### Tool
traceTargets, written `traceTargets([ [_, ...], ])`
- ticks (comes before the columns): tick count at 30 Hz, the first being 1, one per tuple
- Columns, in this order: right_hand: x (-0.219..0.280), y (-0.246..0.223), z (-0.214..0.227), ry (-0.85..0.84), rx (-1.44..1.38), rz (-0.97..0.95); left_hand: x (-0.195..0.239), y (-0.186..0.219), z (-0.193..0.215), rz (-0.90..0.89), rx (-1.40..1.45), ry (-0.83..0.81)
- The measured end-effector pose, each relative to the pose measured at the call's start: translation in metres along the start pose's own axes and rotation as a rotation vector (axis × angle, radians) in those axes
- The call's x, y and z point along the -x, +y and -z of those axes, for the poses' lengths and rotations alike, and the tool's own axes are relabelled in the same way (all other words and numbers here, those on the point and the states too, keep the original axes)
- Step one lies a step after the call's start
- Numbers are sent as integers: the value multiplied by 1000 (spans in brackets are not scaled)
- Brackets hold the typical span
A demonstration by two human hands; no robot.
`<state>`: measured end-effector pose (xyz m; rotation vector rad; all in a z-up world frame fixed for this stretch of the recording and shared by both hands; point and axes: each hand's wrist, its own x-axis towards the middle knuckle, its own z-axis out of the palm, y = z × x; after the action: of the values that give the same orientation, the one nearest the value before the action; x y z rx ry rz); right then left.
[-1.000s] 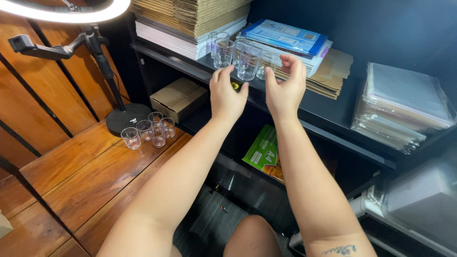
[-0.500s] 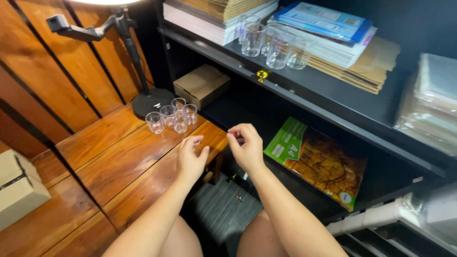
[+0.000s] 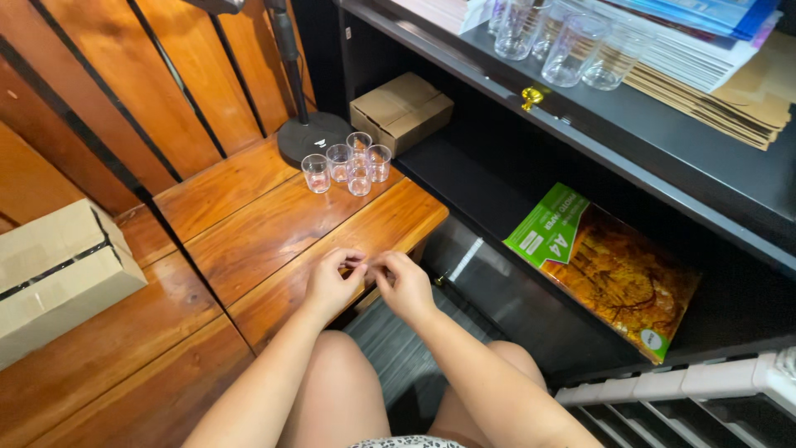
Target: The person unpacks small clear glasses from a cardboard box with internal dividers and places them on a wooden bench. After removing all glasses, the person closes the box and moves it to a nearby shelf, then transfers the glasses one by one from the bench to the shelf.
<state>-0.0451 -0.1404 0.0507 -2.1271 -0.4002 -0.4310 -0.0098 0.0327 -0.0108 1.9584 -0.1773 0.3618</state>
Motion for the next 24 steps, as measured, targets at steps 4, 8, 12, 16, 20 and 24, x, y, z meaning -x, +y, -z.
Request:
traceTargets([
  [4,6,4,-7,-73,71,37,5,6,3,-67,-37,29],
  [8,7,4,-8,-157,71,65,5,15,7,-125,-131,32],
  [12,10,18,-12,-232,127,16,10,37,12,-103,-222,-20],
  [16,11,18,-11,-251,134,3,9,37,12,-87,-242,-35],
  [20,14,17,-12,-240,155,16,10,33,10,-120,-246,-26],
  [24,14,19,-11,-278,189,-9,10,31,10,-125,-278,-27],
])
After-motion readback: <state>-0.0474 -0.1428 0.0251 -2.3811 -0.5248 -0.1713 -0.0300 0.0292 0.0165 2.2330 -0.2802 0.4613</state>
